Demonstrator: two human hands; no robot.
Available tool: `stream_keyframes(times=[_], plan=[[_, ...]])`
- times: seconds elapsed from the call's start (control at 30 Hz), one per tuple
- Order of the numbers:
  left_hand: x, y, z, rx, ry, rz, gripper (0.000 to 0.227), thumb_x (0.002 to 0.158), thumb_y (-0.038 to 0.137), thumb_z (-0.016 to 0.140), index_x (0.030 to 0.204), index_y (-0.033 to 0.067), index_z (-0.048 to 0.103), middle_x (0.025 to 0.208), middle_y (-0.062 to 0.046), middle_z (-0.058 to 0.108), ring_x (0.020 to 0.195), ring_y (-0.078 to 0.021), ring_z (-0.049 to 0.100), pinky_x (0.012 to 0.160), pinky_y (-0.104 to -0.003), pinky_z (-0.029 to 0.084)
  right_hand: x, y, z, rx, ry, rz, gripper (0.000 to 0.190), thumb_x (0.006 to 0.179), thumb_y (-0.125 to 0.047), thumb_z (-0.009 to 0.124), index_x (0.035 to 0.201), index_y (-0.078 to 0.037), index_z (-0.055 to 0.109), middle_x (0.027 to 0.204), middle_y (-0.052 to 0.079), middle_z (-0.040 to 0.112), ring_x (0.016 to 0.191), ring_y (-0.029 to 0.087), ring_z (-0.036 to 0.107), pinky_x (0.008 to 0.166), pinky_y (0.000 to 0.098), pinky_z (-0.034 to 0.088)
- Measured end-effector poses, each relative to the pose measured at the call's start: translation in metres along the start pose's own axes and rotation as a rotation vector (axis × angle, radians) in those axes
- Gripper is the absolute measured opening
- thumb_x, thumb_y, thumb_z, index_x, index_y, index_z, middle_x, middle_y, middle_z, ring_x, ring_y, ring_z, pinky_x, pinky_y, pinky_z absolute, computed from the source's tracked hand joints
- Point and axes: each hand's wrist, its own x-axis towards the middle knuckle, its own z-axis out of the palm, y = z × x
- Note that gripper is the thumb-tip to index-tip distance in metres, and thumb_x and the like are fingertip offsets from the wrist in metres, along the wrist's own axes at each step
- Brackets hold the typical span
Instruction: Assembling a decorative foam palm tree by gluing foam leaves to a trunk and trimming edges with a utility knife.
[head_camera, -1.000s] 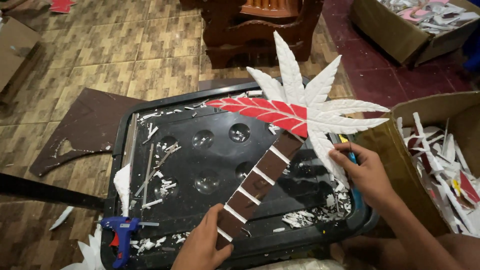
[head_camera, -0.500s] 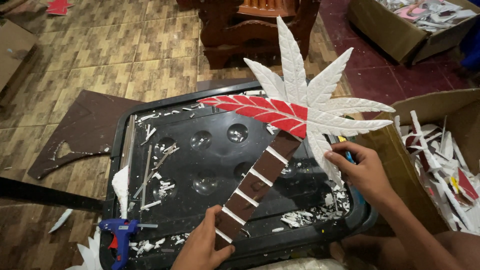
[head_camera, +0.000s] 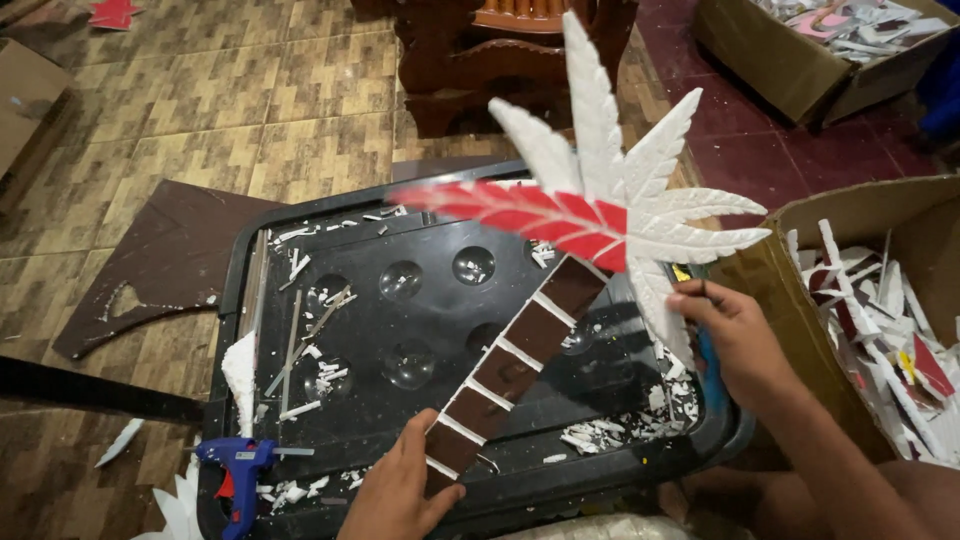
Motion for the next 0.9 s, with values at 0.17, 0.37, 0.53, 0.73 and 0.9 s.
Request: stream_keyframes(times=[0.17,0.37,0.53,0.73,0.9], plan=[[-0.008,0.03,-0.022,-0.011,-0.057,-0.101,0.094,0.069,0.021,0.09,0.146,0.0277,0.038,0.134,0.0,0.068,0.119,-0.0247,0.071,0.097,-0.041,0.057,0.005,-0.003,-0.009,0.357,0.023,0.159,0.029,0.111,-0.026,0.042,0.122,-0.004,0.056,0.075,0.0,0.058,0.057,0.007,0.052,0.032,0.02,0.039],[-0.011,0.034,-0.011,-0.211,-0.03,-0.046,0.092,0.066,0.024,0.094,0.144,0.0251,0.045,0.131,0.001,0.074,0.122,-0.0175,0.073,0.099,-0.035,0.056,0.007,0.002,-0.02,0.681,-0.334,0.081,0.026,0.099,-0.019,0.042,0.109,-0.003,0.06,0.07,-0.003,0.05,0.067,0.011,0.042,0.042,0.0257,0.037],[-0.014,0.035,-0.007,-0.284,0.036,0.101,0.075,0.074,0.024,0.087,0.139,0.0181,0.049,0.121,-0.009,0.079,0.111,-0.025,0.081,0.091,-0.041,0.06,0.006,0.002,-0.018,0.702,-0.357,0.091,0.031,0.105,-0.021,0.036,0.107,-0.001,0.06,0.068,-0.003,0.049,0.063,0.01,0.043,0.039,0.0243,0.035],[-0.02,0.045,-0.011,-0.41,0.059,0.166,0.059,0.077,0.019,0.074,0.133,0.0159,0.055,0.108,-0.011,0.085,0.095,-0.0246,0.087,0.083,-0.039,0.063,0.005,0.002,-0.019,0.703,-0.379,0.086,0.029,0.104,-0.02,0.037,0.108,-0.002,0.059,0.069,-0.003,0.048,0.062,0.01,0.042,0.038,0.0241,0.035],[-0.02,0.046,-0.007,-0.464,0.058,0.231,0.054,0.078,0.013,0.072,0.129,0.0111,0.055,0.103,-0.009,0.085,0.091,-0.0197,0.086,0.08,-0.034,0.063,0.005,0.008,-0.018,0.603,-0.437,0.049,0.042,0.112,-0.034,0.037,0.114,0.001,0.06,0.066,-0.002,0.054,0.05,0.008,0.046,0.036,0.0233,0.038]])
